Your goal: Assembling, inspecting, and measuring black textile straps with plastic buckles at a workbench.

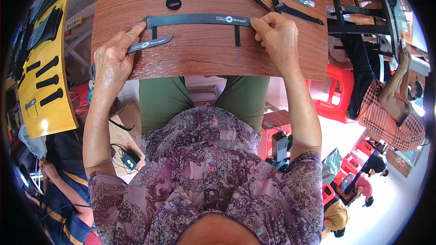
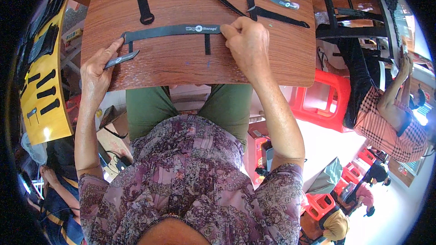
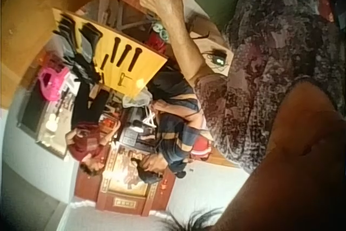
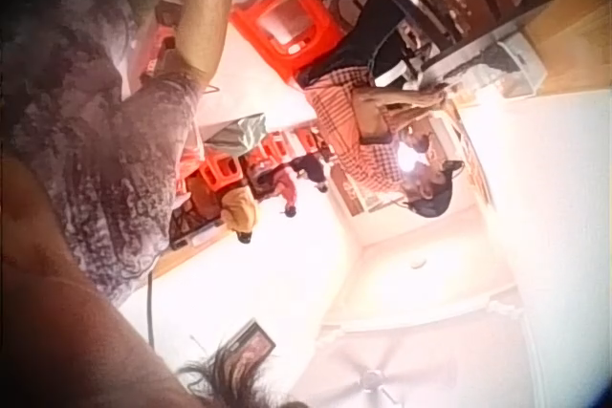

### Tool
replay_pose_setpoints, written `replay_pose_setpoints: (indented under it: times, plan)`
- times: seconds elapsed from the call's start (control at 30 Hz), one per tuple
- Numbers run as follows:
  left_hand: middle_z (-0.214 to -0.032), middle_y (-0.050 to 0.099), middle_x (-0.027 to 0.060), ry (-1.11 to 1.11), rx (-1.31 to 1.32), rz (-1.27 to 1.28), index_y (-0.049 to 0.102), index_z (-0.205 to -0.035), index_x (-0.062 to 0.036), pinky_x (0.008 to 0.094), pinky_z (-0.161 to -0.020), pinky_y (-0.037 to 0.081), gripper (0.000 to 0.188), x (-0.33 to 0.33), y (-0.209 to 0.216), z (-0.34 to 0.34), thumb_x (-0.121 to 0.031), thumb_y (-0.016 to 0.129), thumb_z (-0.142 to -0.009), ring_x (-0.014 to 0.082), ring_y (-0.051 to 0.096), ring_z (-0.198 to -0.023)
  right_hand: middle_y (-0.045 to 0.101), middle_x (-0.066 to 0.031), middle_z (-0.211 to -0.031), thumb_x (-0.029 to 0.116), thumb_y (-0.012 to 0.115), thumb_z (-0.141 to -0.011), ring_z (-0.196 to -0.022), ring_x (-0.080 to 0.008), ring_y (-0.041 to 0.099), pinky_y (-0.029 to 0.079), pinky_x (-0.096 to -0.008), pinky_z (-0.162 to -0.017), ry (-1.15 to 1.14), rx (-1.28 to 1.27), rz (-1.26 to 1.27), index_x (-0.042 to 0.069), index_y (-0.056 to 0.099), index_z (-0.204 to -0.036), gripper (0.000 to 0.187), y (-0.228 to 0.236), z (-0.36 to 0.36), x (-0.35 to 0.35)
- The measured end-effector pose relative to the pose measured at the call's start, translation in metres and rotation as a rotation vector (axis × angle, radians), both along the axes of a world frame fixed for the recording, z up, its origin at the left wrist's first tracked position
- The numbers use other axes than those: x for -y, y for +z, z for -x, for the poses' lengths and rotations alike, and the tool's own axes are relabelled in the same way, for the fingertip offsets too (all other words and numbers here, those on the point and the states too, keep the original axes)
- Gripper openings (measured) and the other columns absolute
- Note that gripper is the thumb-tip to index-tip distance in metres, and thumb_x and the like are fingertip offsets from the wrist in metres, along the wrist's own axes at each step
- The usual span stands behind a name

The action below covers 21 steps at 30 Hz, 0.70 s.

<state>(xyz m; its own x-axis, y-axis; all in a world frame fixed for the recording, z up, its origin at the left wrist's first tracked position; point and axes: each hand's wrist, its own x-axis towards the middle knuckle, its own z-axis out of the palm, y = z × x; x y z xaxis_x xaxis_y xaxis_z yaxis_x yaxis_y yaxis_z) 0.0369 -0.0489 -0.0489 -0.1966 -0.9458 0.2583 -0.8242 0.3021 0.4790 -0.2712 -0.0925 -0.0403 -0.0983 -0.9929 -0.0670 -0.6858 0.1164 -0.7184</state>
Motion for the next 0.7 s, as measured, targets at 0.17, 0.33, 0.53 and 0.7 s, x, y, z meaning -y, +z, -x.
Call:
replay_pose_setpoints:
  times: [0.17, 0.33, 0.53, 0.7]
  plan:
    - [-0.073, 0.058, 0.0119, -0.015, 0.018, -0.011, 0.064, -0.11, -0.0101, 0.0362, -0.058, 0.046, 0.032, -0.001, -0.001, -0.003, -0.003, 0.062, -0.079, 0.0274, 0.061, -0.066, 0.063, -0.0156, -0.066, 0.011, 0.061, -0.077, -0.063, -0.0293, 0.062, 0.047, -0.0352, -0.058, -0.018, -0.012, 0.184, -0.002, 0.063, -0.078, 0.013, -0.002, 0.0, -0.022]
    - [-0.073, 0.059, 0.012, -0.017, 0.048, 0.004, 0.064, -0.11, -0.0105, 0.0369, -0.058, 0.046, 0.033, -0.001, -0.001, -0.003, -0.003, 0.062, -0.078, 0.0281, 0.061, -0.066, 0.059, -0.0161, -0.111, 0.02, 0.067, -0.077, -0.104, -0.0309, 0.055, 0.041, -0.0422, -0.086, 0.419, -0.403, 0.647, 0.0, 0.056, -0.112, 0.042, 0.001, -0.053, -0.034]
    - [-0.076, 0.06, 0.0141, 0.004, 0.059, -0.088, 0.062, -0.116, -0.0094, 0.0321, -0.065, 0.048, 0.043, 0.0, 0.003, -0.001, 0.005, 0.057, -0.076, 0.0237, 0.063, -0.072, 0.047, -0.0182, -0.13, 0.038, 0.063, -0.077, -0.126, -0.0318, 0.039, 0.029, -0.0443, -0.104, 0.593, -0.427, 0.562, -0.004, 0.049, -0.122, 0.063, -0.023, -0.082, -0.032]
    - [-0.076, 0.061, 0.0108, -0.034, 0.012, 0.008, 0.065, -0.11, -0.0113, 0.0362, -0.06, 0.048, 0.033, 0.002, -0.003, -0.004, -0.003, 0.061, -0.078, 0.029, 0.062, -0.07, 0.042, -0.0225, -0.133, 0.044, 0.062, -0.076, -0.129, -0.0359, 0.033, 0.026, -0.0477, -0.106, 0.601, -0.531, 0.56, -0.007, 0.049, -0.121, 0.069, -0.027, -0.051, -0.035]
